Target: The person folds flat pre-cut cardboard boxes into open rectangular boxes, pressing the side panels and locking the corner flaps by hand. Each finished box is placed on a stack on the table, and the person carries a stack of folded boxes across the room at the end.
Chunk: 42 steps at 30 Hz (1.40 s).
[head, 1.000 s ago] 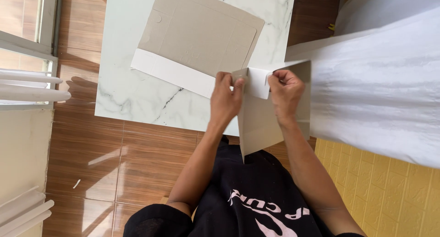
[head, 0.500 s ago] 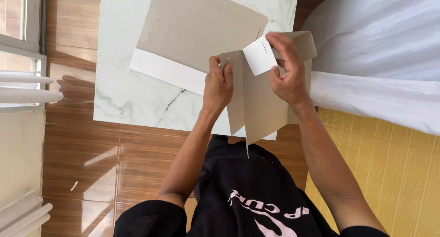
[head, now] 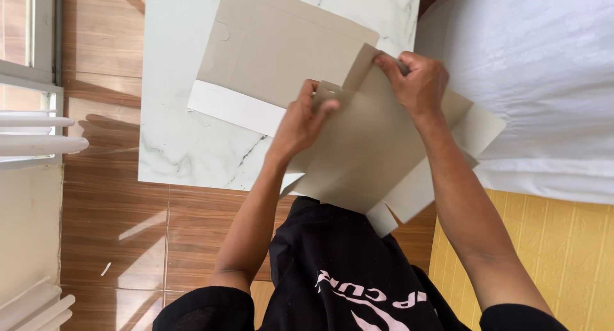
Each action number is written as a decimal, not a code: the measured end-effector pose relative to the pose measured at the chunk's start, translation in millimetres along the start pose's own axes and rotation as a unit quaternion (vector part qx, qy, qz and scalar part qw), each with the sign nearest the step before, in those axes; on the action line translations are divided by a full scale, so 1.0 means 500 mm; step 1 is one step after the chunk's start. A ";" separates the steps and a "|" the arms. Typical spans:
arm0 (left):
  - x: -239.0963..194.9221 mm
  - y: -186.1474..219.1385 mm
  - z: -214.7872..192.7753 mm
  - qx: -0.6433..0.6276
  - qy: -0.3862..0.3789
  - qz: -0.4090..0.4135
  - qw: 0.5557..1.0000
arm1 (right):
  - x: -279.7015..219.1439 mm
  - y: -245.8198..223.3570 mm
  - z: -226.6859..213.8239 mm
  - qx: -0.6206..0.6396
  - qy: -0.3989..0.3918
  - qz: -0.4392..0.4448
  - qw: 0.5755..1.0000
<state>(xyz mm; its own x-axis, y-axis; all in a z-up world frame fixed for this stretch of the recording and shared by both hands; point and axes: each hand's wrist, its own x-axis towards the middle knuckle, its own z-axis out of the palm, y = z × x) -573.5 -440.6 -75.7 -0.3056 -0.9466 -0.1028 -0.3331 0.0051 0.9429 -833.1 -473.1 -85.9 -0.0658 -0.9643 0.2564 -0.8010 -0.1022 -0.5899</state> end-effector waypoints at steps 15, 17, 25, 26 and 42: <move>0.075 0.048 0.097 -0.115 0.025 -0.129 0.985 | -0.007 0.078 -0.163 -0.132 0.027 -0.125 0.983; 0.092 0.036 0.085 -0.150 0.080 -0.110 0.979 | -0.004 0.080 -0.208 -0.194 0.056 -0.137 0.970; 0.113 -0.037 0.178 -0.263 0.310 -0.164 0.899 | 0.056 0.397 -0.179 0.361 -0.040 0.267 0.892; 0.109 -0.044 0.200 -0.305 0.338 -0.180 0.872 | 0.073 0.419 -0.160 0.394 -0.077 0.295 0.867; -0.112 -0.144 0.319 -0.498 0.648 -0.048 0.574 | 0.393 -0.024 0.065 0.096 -0.015 -0.450 0.888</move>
<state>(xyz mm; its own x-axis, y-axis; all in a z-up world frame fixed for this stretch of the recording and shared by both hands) -674.6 -336.3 -188.3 0.8073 -0.3757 -0.4552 0.5793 0.3571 0.7327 -817.1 -669.4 -53.4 0.5669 -0.4769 0.6718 -0.4052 -0.8714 -0.2767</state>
